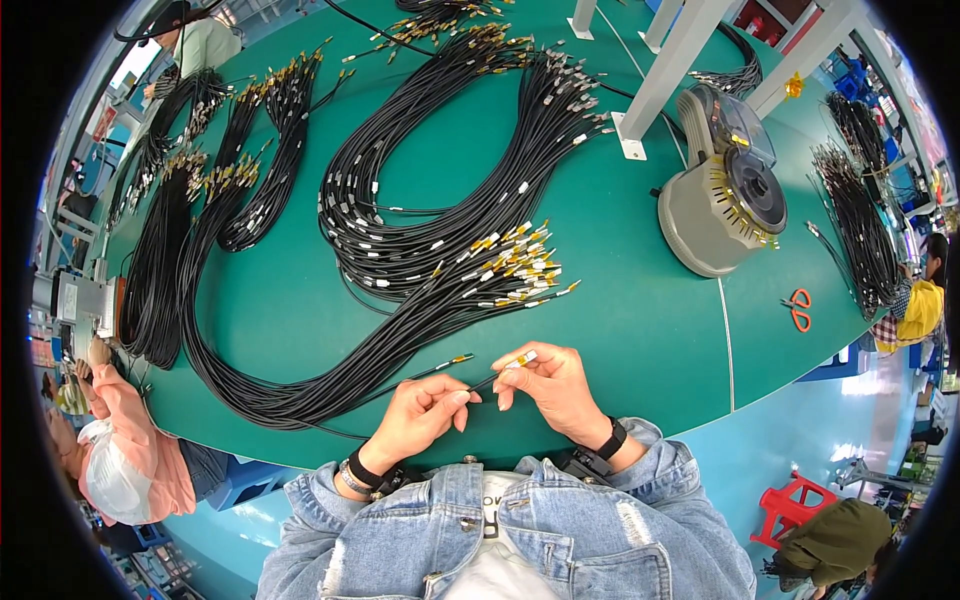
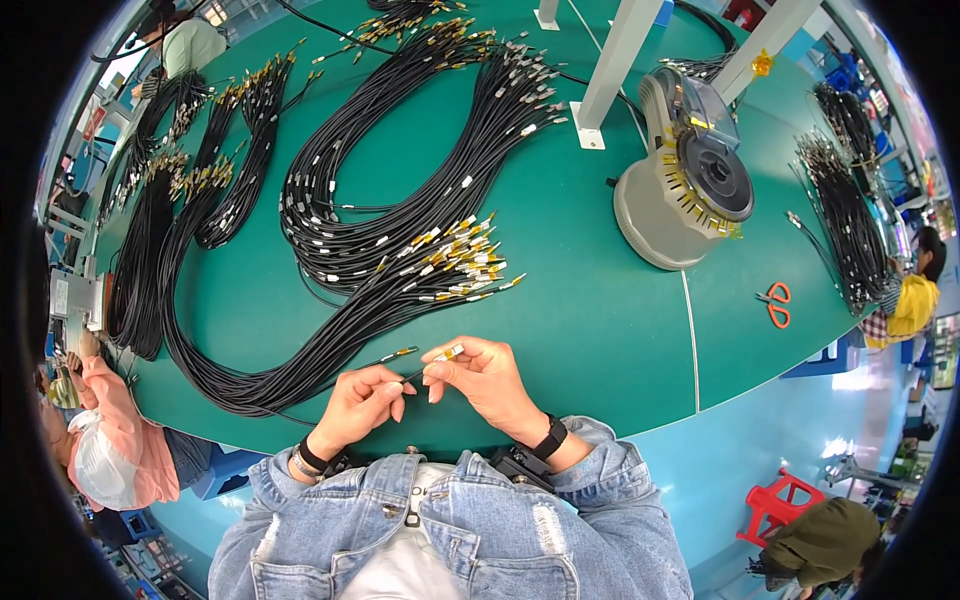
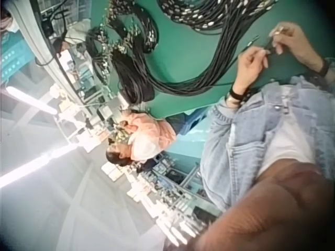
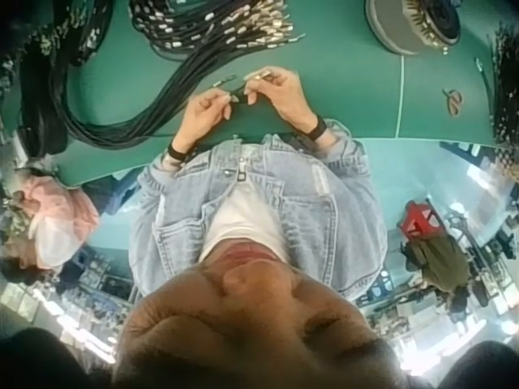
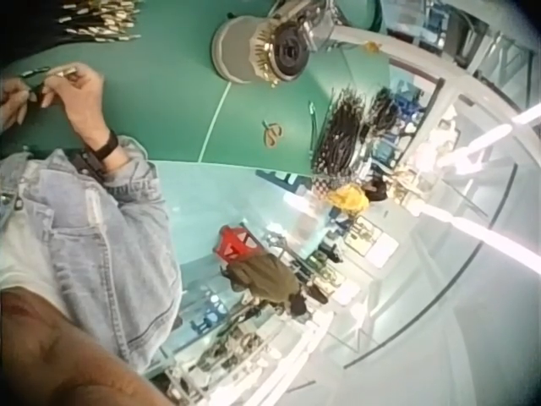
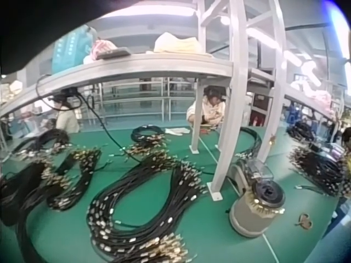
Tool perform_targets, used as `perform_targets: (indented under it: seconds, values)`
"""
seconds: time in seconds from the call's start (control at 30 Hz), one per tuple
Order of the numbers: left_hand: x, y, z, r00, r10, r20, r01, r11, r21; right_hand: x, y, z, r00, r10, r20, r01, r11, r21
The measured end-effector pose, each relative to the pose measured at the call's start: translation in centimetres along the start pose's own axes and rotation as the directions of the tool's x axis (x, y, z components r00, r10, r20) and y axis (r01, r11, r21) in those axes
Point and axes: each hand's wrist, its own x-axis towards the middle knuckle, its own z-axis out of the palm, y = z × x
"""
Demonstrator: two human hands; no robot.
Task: The person gathers a bundle of cables and places them on the table. They then pick up individual cables and slide a small metal component onto the end of each one.
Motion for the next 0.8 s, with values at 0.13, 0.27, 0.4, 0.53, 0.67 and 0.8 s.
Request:
perform_targets:
  seconds: [0.13,0.27,0.4,0.53,0.67,0.8]
  values:
    - [-0.27,-0.14,0.10,0.998,0.037,-0.056,-0.034,0.998,0.053,-0.01,0.07,0.04,1.000,0.002,-0.021,-0.002,1.000,0.004]
    - [-0.33,-0.16,0.19,0.988,0.132,-0.082,-0.118,0.981,0.154,-0.02,0.07,-0.02,1.000,-0.010,-0.016,0.009,1.000,-0.013]
    - [-0.62,-0.16,-0.07,0.987,0.136,-0.080,-0.117,0.971,0.210,-0.06,0.09,-0.08,1.000,-0.013,-0.006,0.013,1.000,-0.019]
    - [-0.80,-0.26,-0.20,0.988,0.135,-0.074,-0.119,0.974,0.192,-0.06,0.09,-0.06,1.000,-0.009,-0.009,0.009,1.000,-0.025]
    - [-0.79,-0.39,-0.32,0.989,0.132,-0.060,-0.119,0.975,0.190,-0.06,0.01,-0.27,1.000,-0.011,-0.007,0.011,0.999,-0.036]
    - [-0.80,-0.76,-0.38,0.992,0.103,-0.078,-0.088,0.981,0.170,-0.04,-0.21,-0.34,0.999,-0.015,0.028,0.017,0.999,-0.046]
